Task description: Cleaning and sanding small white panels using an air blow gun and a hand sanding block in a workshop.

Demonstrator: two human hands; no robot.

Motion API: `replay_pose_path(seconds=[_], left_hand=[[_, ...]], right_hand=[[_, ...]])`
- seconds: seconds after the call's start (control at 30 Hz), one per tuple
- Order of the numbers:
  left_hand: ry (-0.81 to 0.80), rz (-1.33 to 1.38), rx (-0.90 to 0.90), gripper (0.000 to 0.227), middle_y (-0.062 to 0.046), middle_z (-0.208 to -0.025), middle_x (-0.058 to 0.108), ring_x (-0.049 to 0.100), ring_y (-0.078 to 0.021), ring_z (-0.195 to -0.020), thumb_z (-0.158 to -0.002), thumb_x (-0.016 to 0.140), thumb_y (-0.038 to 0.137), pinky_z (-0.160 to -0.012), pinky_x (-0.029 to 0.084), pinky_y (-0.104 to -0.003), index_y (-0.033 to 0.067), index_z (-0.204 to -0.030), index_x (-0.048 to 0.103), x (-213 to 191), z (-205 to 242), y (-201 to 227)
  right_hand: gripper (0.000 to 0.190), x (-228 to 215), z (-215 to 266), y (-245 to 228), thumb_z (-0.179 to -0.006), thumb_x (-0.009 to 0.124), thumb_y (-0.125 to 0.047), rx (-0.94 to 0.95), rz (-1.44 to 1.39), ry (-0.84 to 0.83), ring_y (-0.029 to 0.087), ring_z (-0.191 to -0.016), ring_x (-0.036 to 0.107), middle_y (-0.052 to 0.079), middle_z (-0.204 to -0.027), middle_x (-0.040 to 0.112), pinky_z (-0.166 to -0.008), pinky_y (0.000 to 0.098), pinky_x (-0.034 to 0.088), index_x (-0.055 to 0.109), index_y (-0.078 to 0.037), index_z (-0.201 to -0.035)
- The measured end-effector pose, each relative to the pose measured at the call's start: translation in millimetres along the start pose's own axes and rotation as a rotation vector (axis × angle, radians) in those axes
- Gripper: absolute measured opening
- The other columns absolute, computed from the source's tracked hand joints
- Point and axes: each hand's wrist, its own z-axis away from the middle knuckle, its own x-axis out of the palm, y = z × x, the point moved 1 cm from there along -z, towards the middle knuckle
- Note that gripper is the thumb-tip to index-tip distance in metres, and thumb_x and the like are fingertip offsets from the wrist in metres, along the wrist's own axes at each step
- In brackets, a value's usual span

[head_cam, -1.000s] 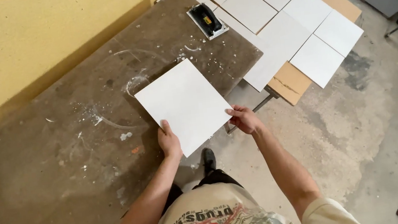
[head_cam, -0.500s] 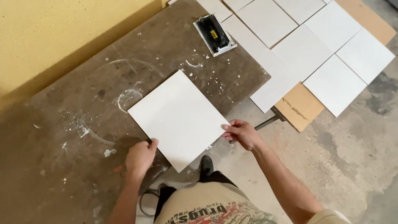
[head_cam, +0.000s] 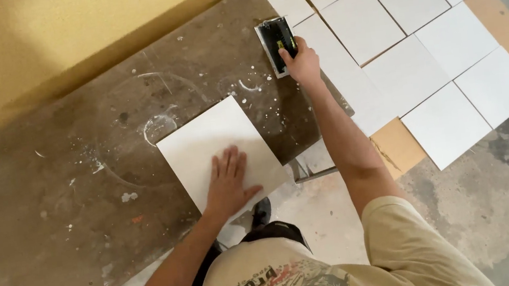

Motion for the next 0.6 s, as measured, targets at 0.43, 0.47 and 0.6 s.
replay_pose_path(seconds=[0.43, 0.47, 0.6], left_hand=[[0.095, 0.002, -0.039, 0.116, -0.017, -0.168, 0.026, 0.022, -0.0326, -0.156, -0.071, 0.067, 0.08, -0.131, 0.013, -0.05, 0.0078, -0.156, 0.038, -16, 30, -163], [0.105, 0.04, -0.009, 0.122, -0.017, -0.169, 0.023, 0.019, -0.0318, -0.157, -0.07, 0.063, 0.085, -0.131, 0.01, -0.048, 0.0059, -0.158, 0.035, -20, 34, -165], [0.075, 0.028, 0.046, 0.133, -0.024, -0.169, 0.017, 0.013, -0.0347, -0.158, -0.067, 0.065, 0.088, -0.131, 0.006, -0.047, -0.0028, -0.158, 0.029, -31, 44, -171]], right_hand=[[0.034, -34, 252, -108, -0.089, 0.067, -0.034, 0.078, -0.063, -0.013, 0.043, -0.073, 0.07, 0.019, -0.074, 0.063, -0.057, 0.0513, 0.054, 0.054, -0.008, -0.107], [0.029, -27, 276, -113, -0.09, 0.064, -0.029, 0.053, -0.021, 0.014, 0.035, -0.066, 0.067, 0.012, -0.071, 0.056, -0.054, 0.0438, 0.053, 0.052, -0.009, -0.106], [0.033, -16, 339, -128, -0.095, 0.059, -0.021, 0.079, 0.03, 0.002, 0.026, -0.059, 0.064, 0.009, -0.075, 0.056, -0.05, 0.0342, 0.054, 0.05, -0.004, -0.122]])
